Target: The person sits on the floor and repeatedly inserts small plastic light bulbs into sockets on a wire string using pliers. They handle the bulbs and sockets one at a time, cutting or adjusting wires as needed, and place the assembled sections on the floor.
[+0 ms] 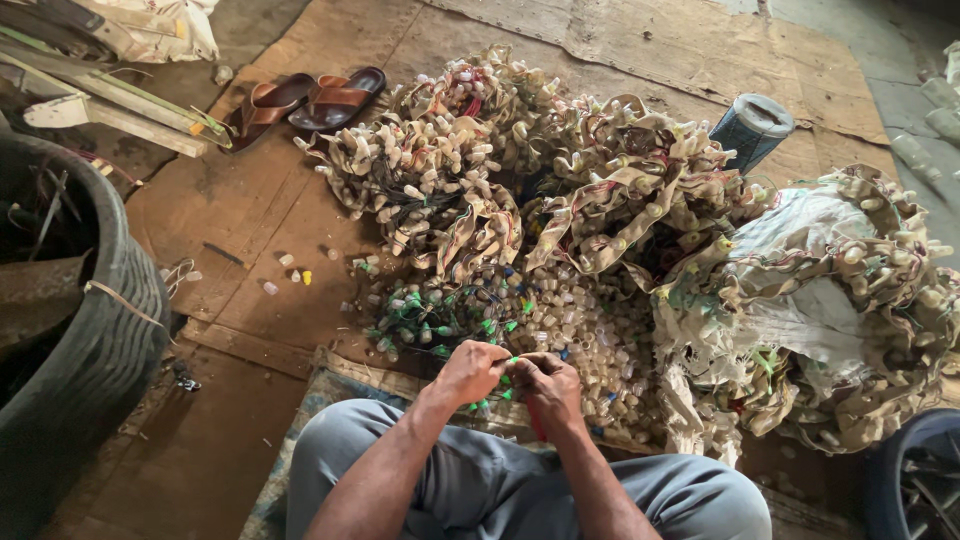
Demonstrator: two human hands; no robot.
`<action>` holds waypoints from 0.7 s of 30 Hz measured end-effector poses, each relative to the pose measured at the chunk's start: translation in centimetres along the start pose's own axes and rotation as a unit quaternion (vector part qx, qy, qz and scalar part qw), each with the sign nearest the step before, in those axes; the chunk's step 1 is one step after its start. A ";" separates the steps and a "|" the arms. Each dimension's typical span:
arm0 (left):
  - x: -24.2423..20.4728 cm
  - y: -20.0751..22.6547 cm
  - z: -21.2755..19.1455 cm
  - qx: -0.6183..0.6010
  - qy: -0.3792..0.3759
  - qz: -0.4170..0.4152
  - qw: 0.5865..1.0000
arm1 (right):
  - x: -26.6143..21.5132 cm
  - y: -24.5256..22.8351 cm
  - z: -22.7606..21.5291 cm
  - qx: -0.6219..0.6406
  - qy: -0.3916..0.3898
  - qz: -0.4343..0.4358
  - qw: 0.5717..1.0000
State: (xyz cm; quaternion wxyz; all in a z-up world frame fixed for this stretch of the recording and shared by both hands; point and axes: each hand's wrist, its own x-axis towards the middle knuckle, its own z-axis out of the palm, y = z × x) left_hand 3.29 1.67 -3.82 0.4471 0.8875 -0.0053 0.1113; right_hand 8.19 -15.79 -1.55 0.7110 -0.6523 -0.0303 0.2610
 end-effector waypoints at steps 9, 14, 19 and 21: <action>-0.5 2.4 -4.0 0.163 0.042 -0.074 0.983 | 1.7 0.7 -1.9 0.016 0.060 0.015 0.998; -0.3 4.1 -1.7 0.052 0.111 0.054 0.991 | 1.9 1.5 -1.8 0.006 0.025 0.017 1.000; 0.2 2.9 -0.9 -0.033 0.116 -0.045 0.992 | 2.3 2.9 -3.1 -0.220 0.078 -0.187 0.954; 0.2 2.4 -0.9 -0.036 0.139 -0.070 0.987 | 2.0 3.8 -4.6 -0.516 0.131 -0.374 0.759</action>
